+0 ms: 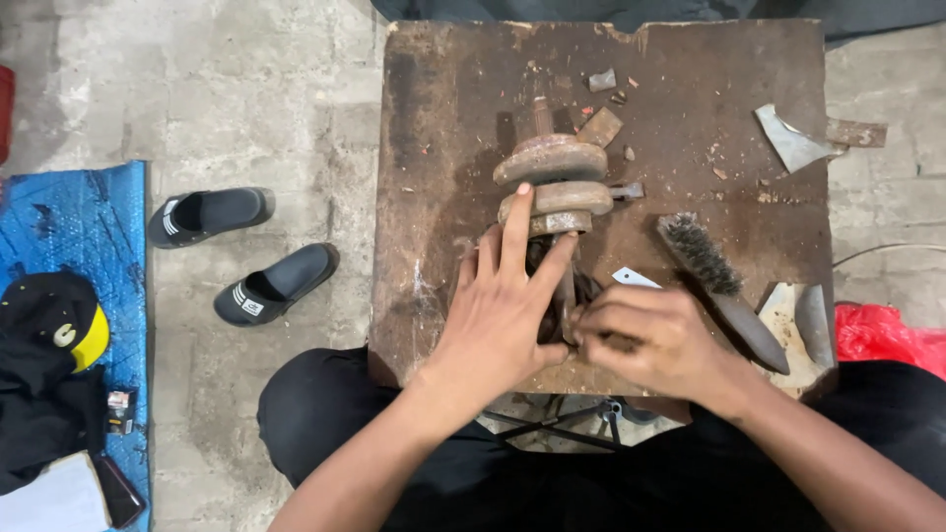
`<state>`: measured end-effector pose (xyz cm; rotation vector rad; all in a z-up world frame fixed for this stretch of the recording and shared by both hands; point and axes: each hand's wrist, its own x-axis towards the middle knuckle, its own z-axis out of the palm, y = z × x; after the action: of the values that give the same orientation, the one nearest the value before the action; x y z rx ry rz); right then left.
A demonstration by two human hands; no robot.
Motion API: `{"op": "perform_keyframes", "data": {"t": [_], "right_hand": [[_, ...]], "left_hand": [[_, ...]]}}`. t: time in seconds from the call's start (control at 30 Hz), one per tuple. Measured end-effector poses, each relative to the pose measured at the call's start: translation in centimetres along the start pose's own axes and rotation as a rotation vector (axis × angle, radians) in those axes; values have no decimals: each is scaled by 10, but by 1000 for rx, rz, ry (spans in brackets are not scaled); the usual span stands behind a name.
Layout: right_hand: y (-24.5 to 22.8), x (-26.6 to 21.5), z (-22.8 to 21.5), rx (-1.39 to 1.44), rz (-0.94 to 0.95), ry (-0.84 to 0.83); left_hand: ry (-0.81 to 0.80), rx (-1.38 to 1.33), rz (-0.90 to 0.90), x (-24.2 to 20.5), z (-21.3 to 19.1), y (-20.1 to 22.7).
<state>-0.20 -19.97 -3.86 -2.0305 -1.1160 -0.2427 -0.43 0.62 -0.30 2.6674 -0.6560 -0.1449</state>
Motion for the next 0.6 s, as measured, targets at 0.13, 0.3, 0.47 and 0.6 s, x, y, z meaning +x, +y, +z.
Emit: {"op": "perform_keyframes", "data": {"t": [0.13,0.3,0.47,0.6], "right_hand": [[-3,2,-3,-4,18,-3],[6,-11,4,-37,-30,-7],[4,-5,-1,29,33,-13],[1,-7,4,12,-7,1]], "left_hand": [[109,140,-6,-6,7,1],[89,56,-79,-8,9,4],[-96,-127,-170,-1,0,4],[-172,-172,-180,0,4,3]]}}
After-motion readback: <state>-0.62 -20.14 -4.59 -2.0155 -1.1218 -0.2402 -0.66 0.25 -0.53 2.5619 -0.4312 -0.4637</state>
